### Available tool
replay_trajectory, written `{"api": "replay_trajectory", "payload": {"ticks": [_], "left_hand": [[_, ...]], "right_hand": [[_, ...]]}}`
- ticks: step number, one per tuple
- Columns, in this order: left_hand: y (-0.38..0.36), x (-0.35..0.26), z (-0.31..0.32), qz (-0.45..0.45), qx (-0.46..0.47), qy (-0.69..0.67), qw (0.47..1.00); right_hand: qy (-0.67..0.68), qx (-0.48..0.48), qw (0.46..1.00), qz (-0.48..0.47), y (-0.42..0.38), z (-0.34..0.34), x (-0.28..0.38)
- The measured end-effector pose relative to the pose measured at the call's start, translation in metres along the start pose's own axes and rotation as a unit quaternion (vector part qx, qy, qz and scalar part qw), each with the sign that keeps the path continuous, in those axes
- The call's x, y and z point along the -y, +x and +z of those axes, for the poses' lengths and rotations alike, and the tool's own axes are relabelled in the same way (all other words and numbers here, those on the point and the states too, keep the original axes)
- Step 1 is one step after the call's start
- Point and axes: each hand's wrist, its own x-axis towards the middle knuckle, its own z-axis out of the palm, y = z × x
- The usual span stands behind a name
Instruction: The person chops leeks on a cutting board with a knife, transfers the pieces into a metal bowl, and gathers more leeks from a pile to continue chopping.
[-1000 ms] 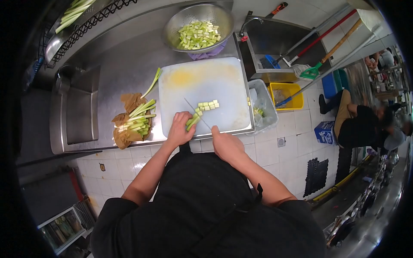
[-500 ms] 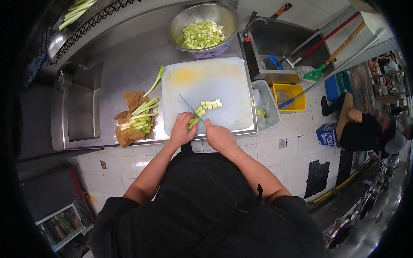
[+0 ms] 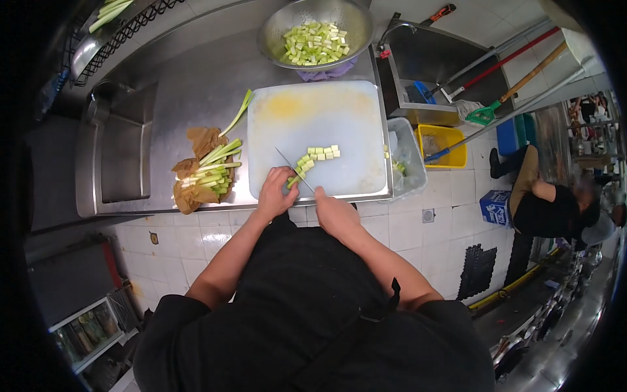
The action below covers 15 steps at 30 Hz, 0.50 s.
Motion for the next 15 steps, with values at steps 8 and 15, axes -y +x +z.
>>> {"api": "replay_trajectory", "payload": {"ticks": [8,15], "left_hand": [[0.000,-0.015,-0.009,-0.023,-0.024,-0.007,0.999],[-0.009,-0.002,-0.003,0.004,-0.038,-0.012,0.999]], "right_hand": [[0.023,-0.030,0.999,-0.016,-0.002,-0.036,0.016],[0.003,0.025,1.000,-0.010,-0.051,-0.041,0.008]]}}
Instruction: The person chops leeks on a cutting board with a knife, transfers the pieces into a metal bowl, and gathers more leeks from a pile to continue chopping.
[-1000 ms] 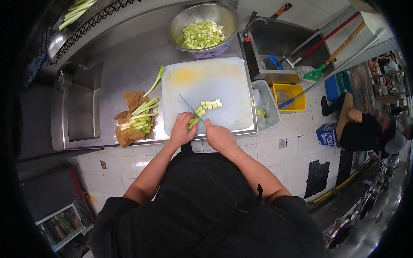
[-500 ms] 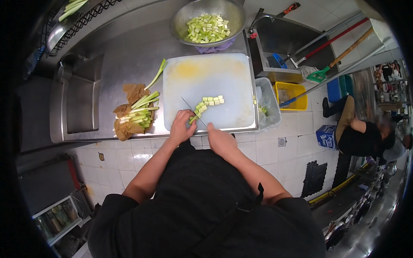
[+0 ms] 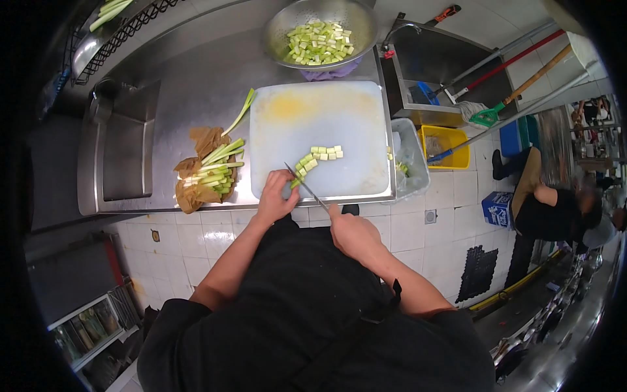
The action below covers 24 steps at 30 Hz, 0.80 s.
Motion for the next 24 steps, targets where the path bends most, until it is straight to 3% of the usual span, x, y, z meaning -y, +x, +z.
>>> {"api": "replay_trajectory", "payload": {"ticks": [3,11,20,24], "left_hand": [[-0.001,0.000,0.002,-0.002,-0.001,0.015,1.000],[0.000,0.002,-0.001,-0.012,0.006,0.023,1.000],[0.001,-0.016,-0.010,-0.021,-0.008,0.059,0.998],[-0.008,-0.015,-0.010,-0.002,0.027,0.097,0.995]], "right_hand": [[0.024,0.040,0.998,0.030,-0.001,0.007,-0.001],[0.044,-0.062,0.997,-0.031,0.082,0.046,0.002],[0.052,-0.115,0.992,0.032,0.059,0.025,-0.043],[0.038,-0.118,0.991,0.047,0.046,0.016,-0.050]]}}
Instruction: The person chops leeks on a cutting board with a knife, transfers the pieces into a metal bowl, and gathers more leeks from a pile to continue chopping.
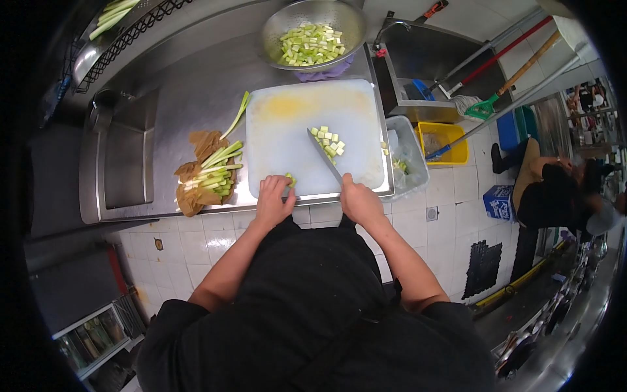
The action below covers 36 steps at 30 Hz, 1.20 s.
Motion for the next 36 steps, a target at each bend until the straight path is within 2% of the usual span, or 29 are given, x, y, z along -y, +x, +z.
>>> {"api": "replay_trajectory", "payload": {"ticks": [6,15,25,27,29,32,34,36], "left_hand": [[0.016,-0.003,0.017,0.050,0.002,-0.003,0.999],[0.046,0.000,0.027,0.056,0.032,-0.004,0.998],[0.046,0.011,0.030,0.031,0.044,-0.025,0.998],[0.047,0.011,0.028,0.035,0.040,-0.015,0.998],[0.045,0.011,0.024,0.040,0.040,-0.005,0.998],[0.044,0.005,0.012,0.019,0.052,0.038,0.998],[0.045,-0.010,-0.001,-0.076,0.037,0.058,0.995],[0.043,-0.016,-0.002,-0.099,0.071,0.072,0.990]], "right_hand": [[-0.005,0.010,0.999,-0.036,-0.029,-0.006,0.007],[-0.040,0.079,0.996,0.012,-0.062,-0.024,0.023],[-0.040,0.057,0.997,0.023,-0.017,0.018,0.029],[-0.036,0.017,0.999,-0.020,-0.003,0.022,0.029],[-0.031,0.010,0.999,-0.022,0.003,0.021,0.028],[-0.012,-0.003,1.000,-0.015,0.002,0.016,0.026],[0.005,-0.006,1.000,-0.003,-0.006,0.009,0.025],[0.030,-0.020,0.999,-0.002,-0.013,0.001,0.021]]}}
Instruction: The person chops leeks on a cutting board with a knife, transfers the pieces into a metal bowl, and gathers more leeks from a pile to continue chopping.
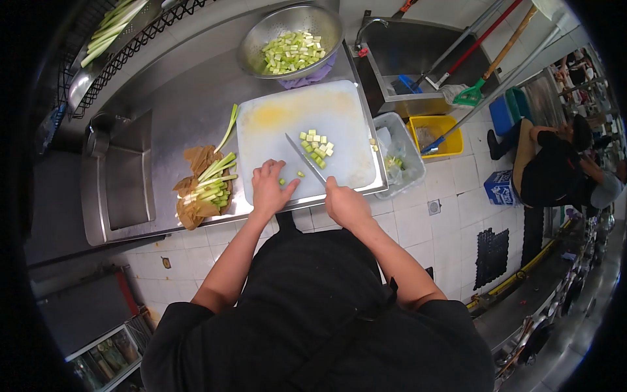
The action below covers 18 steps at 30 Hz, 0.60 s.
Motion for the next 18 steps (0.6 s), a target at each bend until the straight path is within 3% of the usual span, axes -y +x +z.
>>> {"api": "replay_trajectory", "payload": {"ticks": [2,4,12,18], "left_hand": [[-0.001,-0.003,0.004,-0.018,0.032,0.018,0.999],[-0.001,-0.007,0.014,0.012,0.071,-0.054,0.996],[0.011,-0.033,0.047,0.083,0.089,-0.051,0.991],[0.045,-0.102,0.092,0.179,0.131,-0.066,0.973]], "right_hand": [[0.024,-0.016,1.000,0.003,-0.005,0.000,-0.008],[0.048,-0.034,0.998,0.006,-0.009,-0.001,-0.018],[0.126,-0.155,0.978,0.059,-0.027,-0.017,-0.065],[0.180,-0.215,0.954,0.111,-0.053,-0.026,-0.118]]}}
